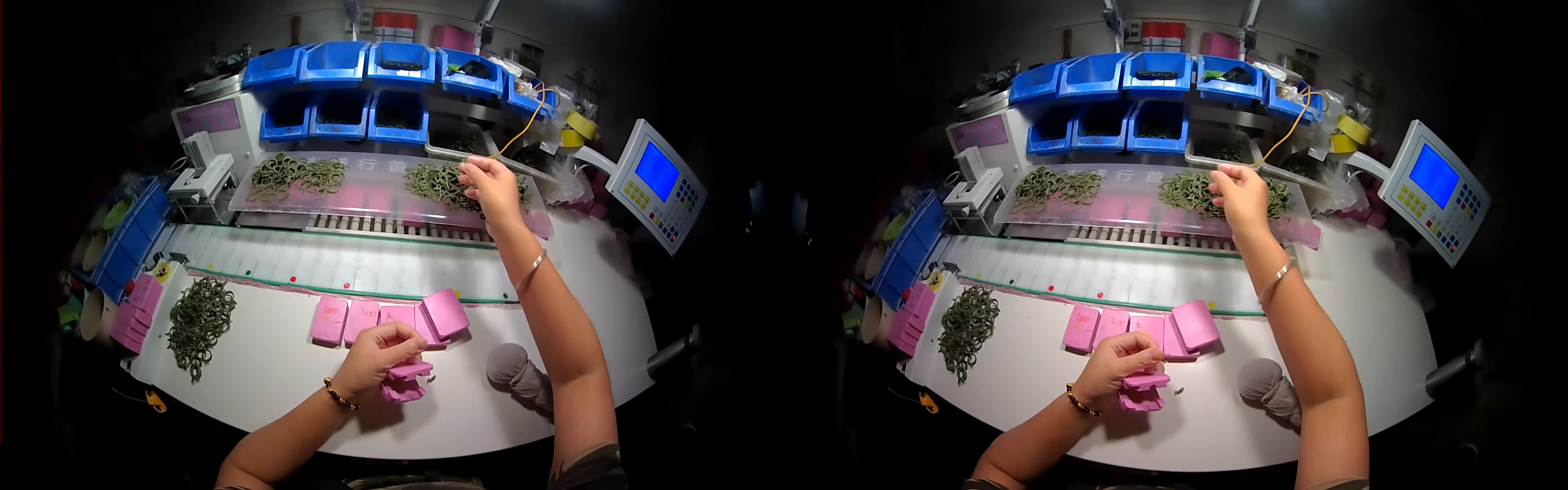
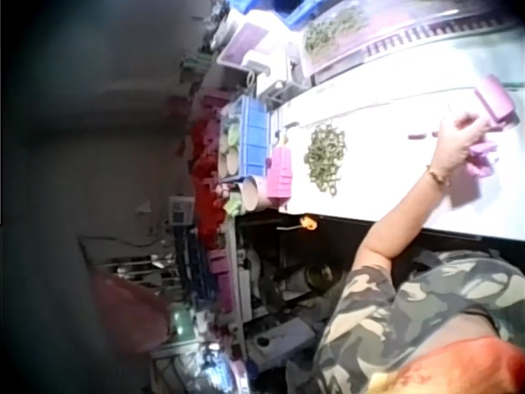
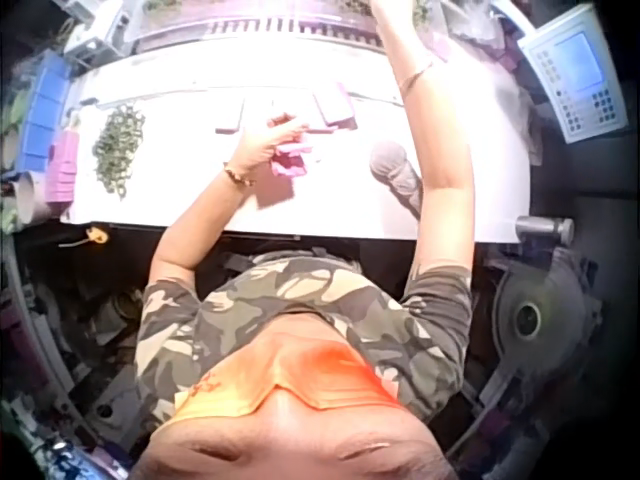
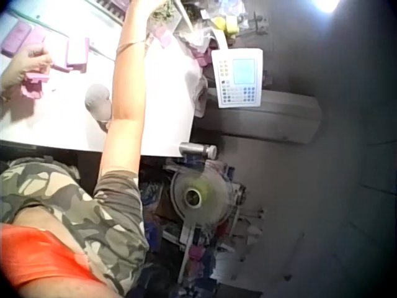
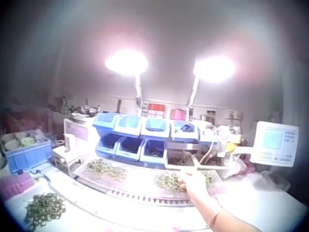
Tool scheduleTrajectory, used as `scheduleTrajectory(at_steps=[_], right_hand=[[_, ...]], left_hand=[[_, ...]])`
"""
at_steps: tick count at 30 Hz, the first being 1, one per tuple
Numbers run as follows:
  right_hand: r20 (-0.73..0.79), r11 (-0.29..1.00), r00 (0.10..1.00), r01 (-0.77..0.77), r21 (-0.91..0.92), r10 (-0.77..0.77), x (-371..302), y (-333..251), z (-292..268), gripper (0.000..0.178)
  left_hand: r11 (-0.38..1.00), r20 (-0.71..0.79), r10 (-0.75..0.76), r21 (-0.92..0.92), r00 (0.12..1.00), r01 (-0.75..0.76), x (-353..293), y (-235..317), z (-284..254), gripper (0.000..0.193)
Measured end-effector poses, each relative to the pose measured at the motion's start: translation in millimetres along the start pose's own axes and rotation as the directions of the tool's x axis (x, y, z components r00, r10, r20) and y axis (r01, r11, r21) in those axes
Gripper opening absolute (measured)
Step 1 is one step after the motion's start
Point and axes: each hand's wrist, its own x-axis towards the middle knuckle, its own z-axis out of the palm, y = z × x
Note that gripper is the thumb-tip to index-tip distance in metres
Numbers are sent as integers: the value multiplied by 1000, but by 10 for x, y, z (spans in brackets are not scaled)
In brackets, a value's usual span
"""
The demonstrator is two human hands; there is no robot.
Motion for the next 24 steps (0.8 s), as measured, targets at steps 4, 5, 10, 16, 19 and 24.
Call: scheduleTrajectory(at_steps=[4,5,10,16,19,24], right_hand=[[171,986,975,155,-67,-141,-657,-280,-338,15],[290,976,949,167,-137,-122,-893,-331,-367,14],[848,921,509,385,-67,-151,-2062,-605,-390,37],[618,784,721,564,-259,-315,-2392,-472,-391,31],[577,783,752,552,-286,-319,-2302,-500,-418,31],[647,447,590,801,-398,-483,-2557,-371,-349,35]], left_hand=[[997,-1,3,-80,1000,-3,7,-22,73,11],[997,-13,6,-79,1000,-7,-19,-12,46,11],[928,-293,8,-353,956,-116,-15,14,117,23],[911,-82,86,-398,993,-112,-89,26,462,35],[908,5,76,-413,997,-67,-135,81,521,38],[796,-28,-159,-595,987,111,4,106,452,33]])
